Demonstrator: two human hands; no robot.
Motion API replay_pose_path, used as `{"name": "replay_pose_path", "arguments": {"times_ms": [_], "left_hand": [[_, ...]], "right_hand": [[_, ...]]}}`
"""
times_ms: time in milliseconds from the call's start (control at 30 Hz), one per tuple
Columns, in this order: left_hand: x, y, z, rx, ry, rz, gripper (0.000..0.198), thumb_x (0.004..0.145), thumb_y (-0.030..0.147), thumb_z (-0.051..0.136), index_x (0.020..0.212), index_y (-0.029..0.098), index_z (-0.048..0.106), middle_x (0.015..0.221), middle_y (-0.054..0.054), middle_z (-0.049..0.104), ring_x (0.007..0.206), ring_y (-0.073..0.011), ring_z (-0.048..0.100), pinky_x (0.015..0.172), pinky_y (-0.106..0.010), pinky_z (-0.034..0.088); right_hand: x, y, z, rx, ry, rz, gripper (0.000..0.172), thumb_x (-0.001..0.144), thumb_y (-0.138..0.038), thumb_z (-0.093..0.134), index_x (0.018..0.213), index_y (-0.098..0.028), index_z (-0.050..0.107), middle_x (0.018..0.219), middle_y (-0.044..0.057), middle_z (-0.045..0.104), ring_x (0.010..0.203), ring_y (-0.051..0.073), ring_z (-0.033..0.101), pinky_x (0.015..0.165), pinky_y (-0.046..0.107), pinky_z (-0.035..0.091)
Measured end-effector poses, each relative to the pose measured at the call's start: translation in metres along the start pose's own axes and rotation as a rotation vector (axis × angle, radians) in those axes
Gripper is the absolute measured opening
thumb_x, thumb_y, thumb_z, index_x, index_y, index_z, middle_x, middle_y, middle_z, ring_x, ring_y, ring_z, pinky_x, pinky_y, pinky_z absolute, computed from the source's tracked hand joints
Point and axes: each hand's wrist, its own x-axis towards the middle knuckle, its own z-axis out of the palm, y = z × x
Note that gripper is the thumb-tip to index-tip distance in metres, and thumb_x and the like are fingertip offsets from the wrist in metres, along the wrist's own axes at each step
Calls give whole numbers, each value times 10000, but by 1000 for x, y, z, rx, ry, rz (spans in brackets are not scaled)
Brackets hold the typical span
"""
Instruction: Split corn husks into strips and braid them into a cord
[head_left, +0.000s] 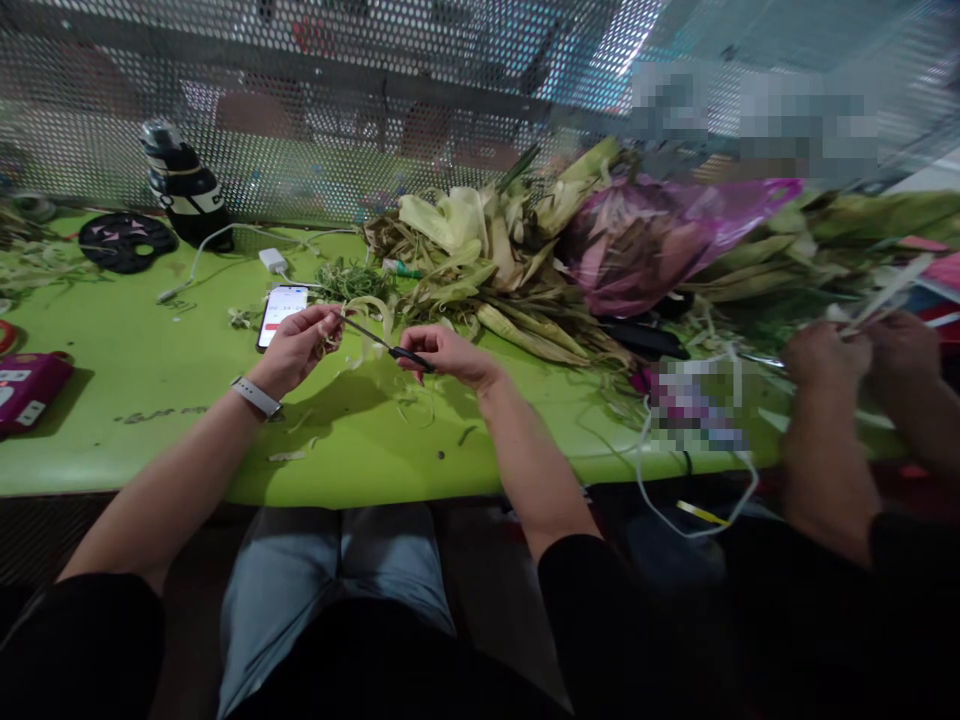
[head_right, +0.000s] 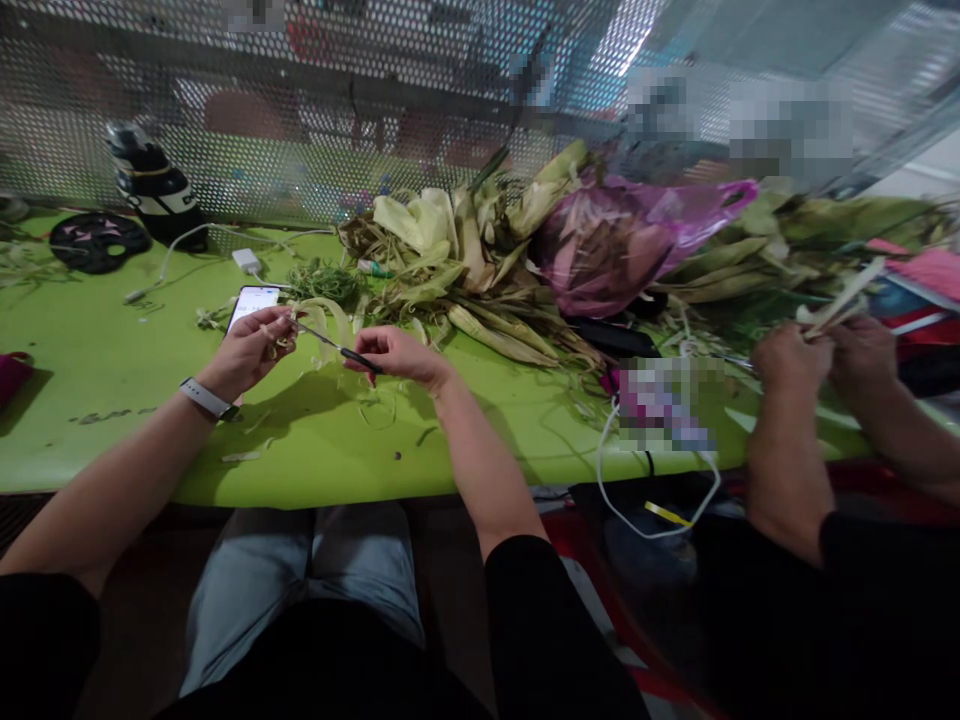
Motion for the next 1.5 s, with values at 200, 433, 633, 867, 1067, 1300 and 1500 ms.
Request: {"name": "replay_pose_path", "arguments": {"times_ms": [200, 433, 633, 867, 1067, 1300, 1500], "left_hand": [[0, 2, 0, 8, 32, 3, 148, 764, 234, 833, 858, 169, 739, 760, -5, 692, 645, -74, 635, 569, -162, 507], [0, 4, 1, -17, 29, 2, 125, 787, 231, 813, 860, 171, 732, 783, -17, 717, 606, -70, 632, 541, -163, 492], [-2, 3, 0, 74, -50, 50, 162, 779, 261, 826, 890, 166, 756, 745, -27, 716, 594, -76, 628, 542, -174, 483], [-7, 5, 4, 188, -64, 82, 213, 743, 271, 854, 859, 156, 718, 710, -28, 706, 584, -105, 651, 529, -203, 496], [-21, 15, 16, 139, -186, 8, 269, 710, 320, 881, 836, 164, 702, 731, -34, 715, 633, -134, 680, 600, -243, 550], [-13, 25, 9, 39, -56, 38, 340, 914, 479, 633, 1112, 220, 729, 854, -40, 733, 744, -137, 689, 663, -225, 545], [-7, -5, 4, 251, -178, -207, 273, 810, 415, 796, 849, 148, 760, 777, -39, 699, 636, -94, 625, 591, -189, 502]], "right_hand": [[1, 5, -19, 21, 354, -83, 480, 719, -599, 801, 830, -176, 604, 663, -11, 651, 490, 62, 468, 437, 193, 339], [7, 26, -31, -829, 501, 273, 224, 722, -353, 823, 832, -191, 713, 846, 46, 687, 762, 181, 606, 680, 293, 431], [11, 31, -32, -1033, 459, 408, 254, 694, -413, 856, 800, -213, 739, 853, 72, 672, 778, 217, 600, 681, 327, 434], [3, 12, -30, -832, 474, 280, 273, 762, -392, 801, 951, -203, 745, 806, 42, 666, 699, 167, 561, 669, 307, 432], [3, -8, 25, -351, 391, -241, 406, 782, -454, 801, 1110, -232, 707, 1124, 76, 646, 866, 167, 574, 738, 300, 510], [16, 4, 36, 392, 399, -113, 387, 706, -510, 844, 945, -232, 722, 887, -7, 686, 724, 112, 593, 626, 236, 515], [30, 16, 32, 524, 328, -14, 347, 756, -374, 828, 1030, -223, 678, 920, -18, 688, 788, 118, 619, 733, 263, 557]]}}
